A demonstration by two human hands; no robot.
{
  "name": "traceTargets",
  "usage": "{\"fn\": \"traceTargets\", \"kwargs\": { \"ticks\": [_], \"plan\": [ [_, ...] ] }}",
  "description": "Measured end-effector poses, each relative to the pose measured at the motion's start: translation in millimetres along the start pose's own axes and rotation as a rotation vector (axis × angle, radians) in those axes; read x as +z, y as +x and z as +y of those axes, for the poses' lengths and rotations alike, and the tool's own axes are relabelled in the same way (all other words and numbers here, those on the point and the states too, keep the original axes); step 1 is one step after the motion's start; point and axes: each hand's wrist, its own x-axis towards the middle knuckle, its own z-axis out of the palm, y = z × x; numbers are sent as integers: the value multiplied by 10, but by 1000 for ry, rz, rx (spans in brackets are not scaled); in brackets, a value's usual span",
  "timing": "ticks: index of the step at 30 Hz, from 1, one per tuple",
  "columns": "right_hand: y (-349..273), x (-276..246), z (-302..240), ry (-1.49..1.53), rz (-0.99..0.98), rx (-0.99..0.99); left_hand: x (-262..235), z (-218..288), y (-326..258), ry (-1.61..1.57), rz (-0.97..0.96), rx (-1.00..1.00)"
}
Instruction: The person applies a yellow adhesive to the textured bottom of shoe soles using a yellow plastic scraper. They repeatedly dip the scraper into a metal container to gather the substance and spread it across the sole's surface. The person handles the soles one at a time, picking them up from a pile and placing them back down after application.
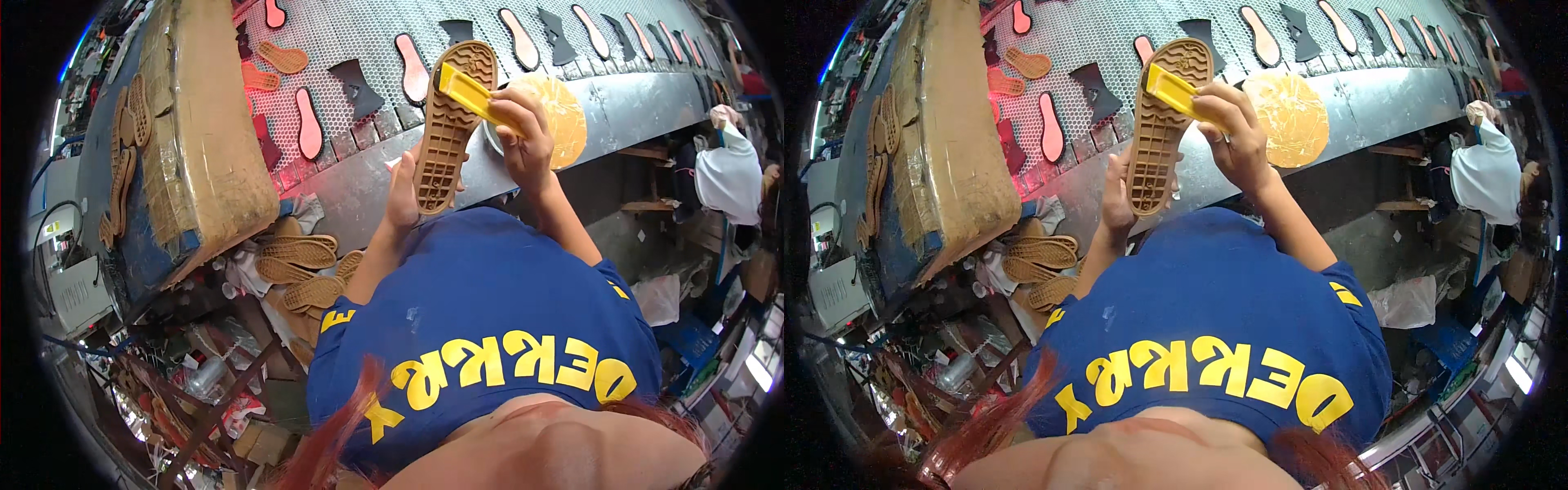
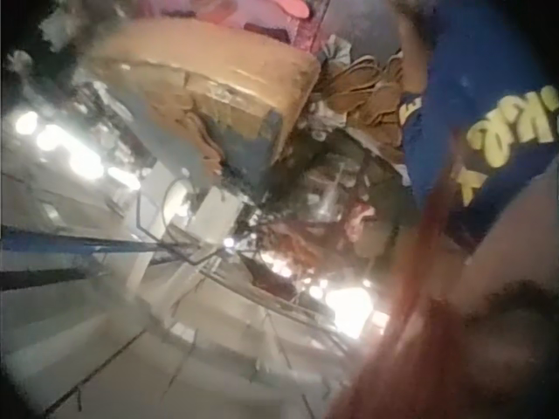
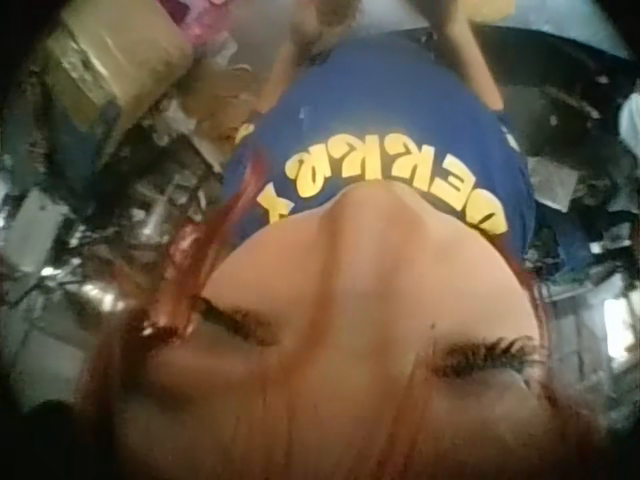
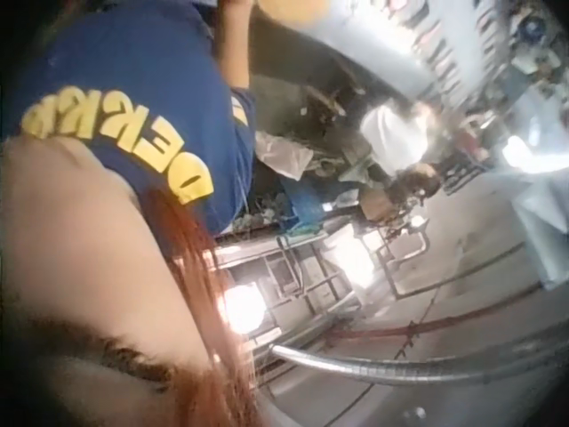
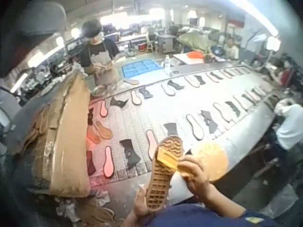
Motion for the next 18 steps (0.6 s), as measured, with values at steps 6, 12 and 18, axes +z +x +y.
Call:
{"fn": "traceTargets", "kwargs": {
  "ticks": [6, 12, 18],
  "plan": [
    [-13, -83, -126, 54, -154, 22, -27, 50, 31, -46, -18, -7],
    [-97, -98, -252, 81, -280, 27, -77, 5, 78, -227, 15, -17],
    [-232, -70, -367, 127, -357, 37, -7, 28, 170, -236, 233, -65]
  ]
}}
